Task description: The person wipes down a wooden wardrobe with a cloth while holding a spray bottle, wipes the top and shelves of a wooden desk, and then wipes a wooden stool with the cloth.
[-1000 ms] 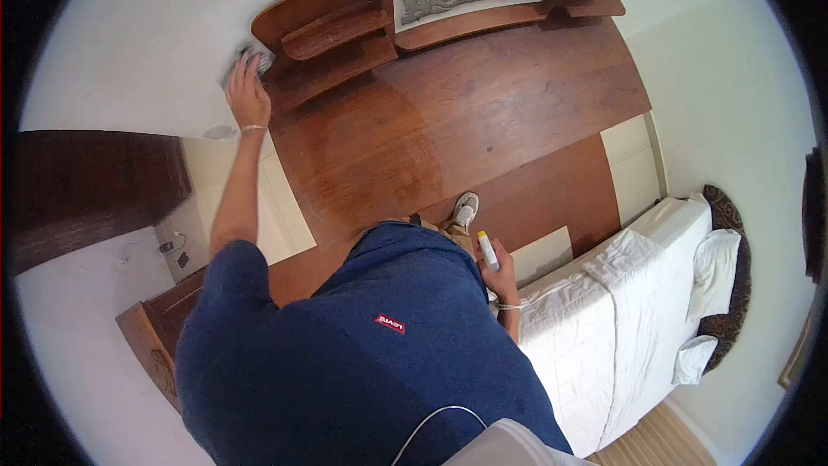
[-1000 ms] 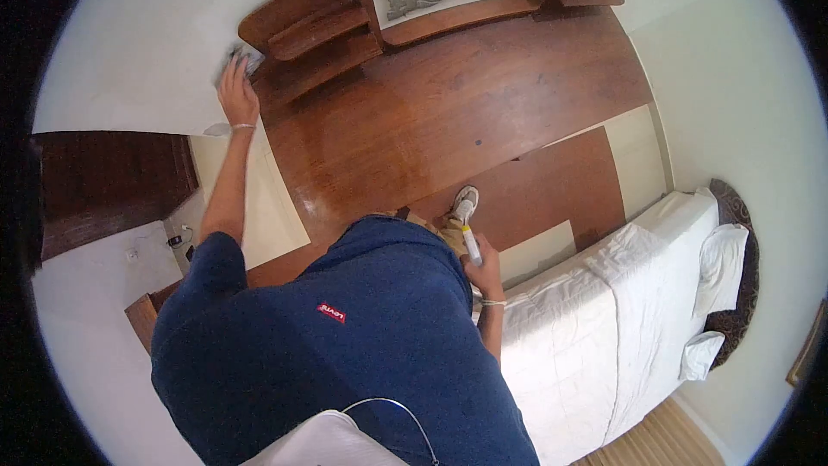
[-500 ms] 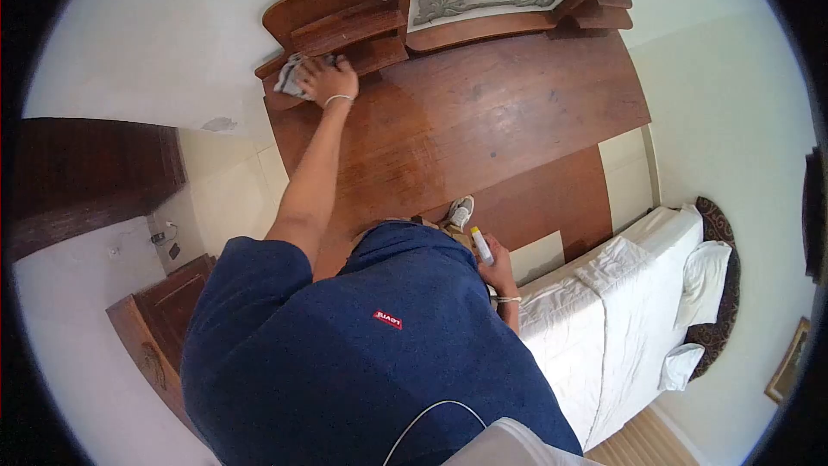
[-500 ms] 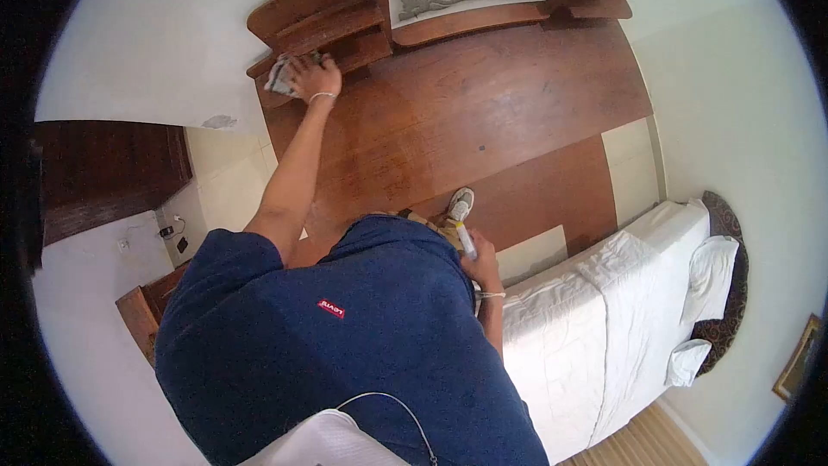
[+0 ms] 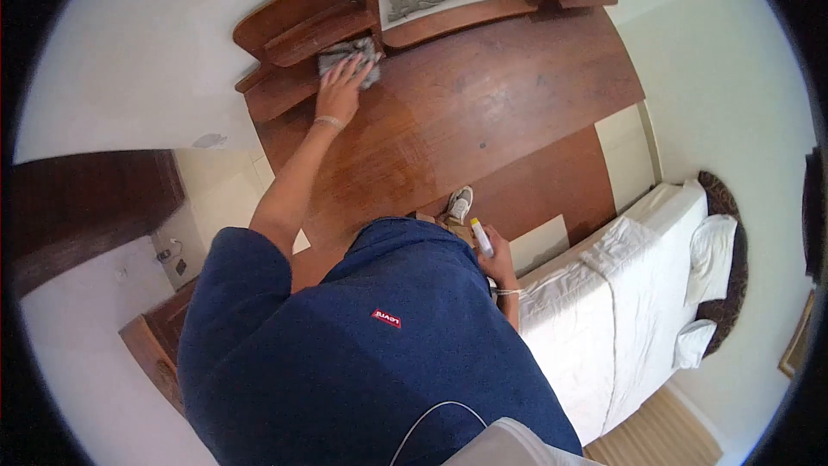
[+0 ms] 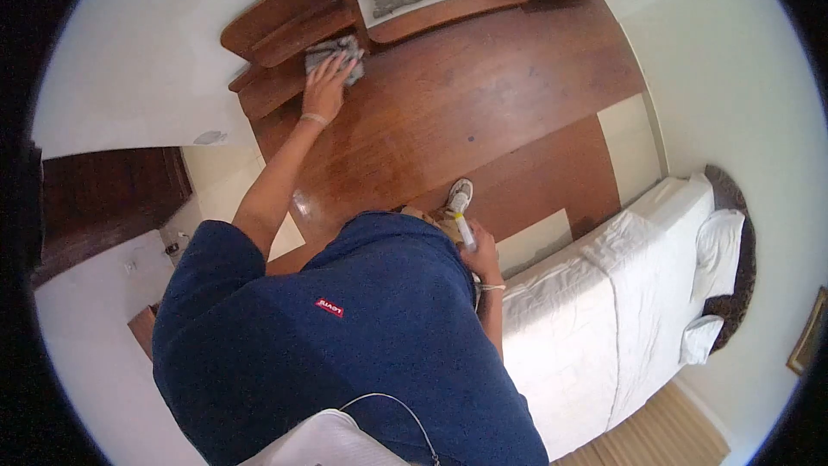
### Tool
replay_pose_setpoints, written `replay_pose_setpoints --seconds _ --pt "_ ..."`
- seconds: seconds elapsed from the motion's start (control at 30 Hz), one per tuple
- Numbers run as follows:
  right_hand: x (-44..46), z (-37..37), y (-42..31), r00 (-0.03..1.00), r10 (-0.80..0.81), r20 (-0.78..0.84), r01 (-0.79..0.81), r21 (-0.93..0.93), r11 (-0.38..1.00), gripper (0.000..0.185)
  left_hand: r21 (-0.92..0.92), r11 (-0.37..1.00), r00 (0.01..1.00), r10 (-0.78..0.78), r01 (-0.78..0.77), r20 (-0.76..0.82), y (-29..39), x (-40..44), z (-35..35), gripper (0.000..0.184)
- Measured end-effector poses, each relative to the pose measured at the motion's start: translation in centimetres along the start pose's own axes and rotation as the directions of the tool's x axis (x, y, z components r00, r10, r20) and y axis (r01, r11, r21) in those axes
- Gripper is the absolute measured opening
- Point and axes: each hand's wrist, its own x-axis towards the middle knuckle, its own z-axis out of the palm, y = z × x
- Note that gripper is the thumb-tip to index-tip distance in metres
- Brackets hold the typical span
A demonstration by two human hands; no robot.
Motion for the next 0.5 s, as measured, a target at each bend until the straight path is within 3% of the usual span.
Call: replay_pose_setpoints --seconds 0.03,0.17,0.23,0.27,0.3,0.37,0.43,0.5 --pt "0.0 -0.5 -1.9 1.0 -0.009 -0.02 0.01 0.036 0.999 0.055 -0.054 0.998 0.998 0.039 -0.041 -0.039 -1.2 -2.0 -0.3 0.064" --pt "-0.6 -1.6 -4.4 0.984 0.158 0.088 -0.166 0.094 0.982 0.056 0.064 0.99 0.983 -0.117 0.127 -0.142 -5.3 -11.8 0.4 0.06" --pt "-1.2 -0.3 -2.8 0.995 -0.021 -0.1 0.023 0.019 1.0 0.051 0.133 0.961 0.969 -0.247 0.244 0.007 -5.1 -16.6 0.7 0.061" --pt "-1.5 0.4 -1.7 0.976 -0.113 -0.185 0.109 -0.031 0.994 0.048 0.114 0.976 0.976 -0.196 0.185 0.098 -5.4 -19.5 3.5 0.061" --pt "-1.4 0.6 -0.8 0.996 -0.019 -0.085 0.018 -0.013 1.0 0.044 0.09 0.988 0.972 -0.143 0.128 0.185 -5.5 -22.3 5.6 0.062" --pt "-1.2 -0.8 -3.4 0.999 0.036 0.016 -0.036 0.042 0.998 0.046 -0.001 1.0 0.945 -0.022 0.023 0.327 -0.3 -23.6 3.5 0.062" --pt "-0.8 -2.5 -6.6 0.985 0.139 0.104 -0.146 0.059 0.988 0.047 -0.153 0.979 0.882 0.19 -0.135 0.431 4.1 -23.7 3.7 0.061" --pt "-1.0 -2.0 -5.7 0.998 0.052 0.045 -0.056 0.072 0.996 0.042 -0.001 0.787 0.751 0.588 -0.616 0.301 6.4 -23.9 9.5 0.062"
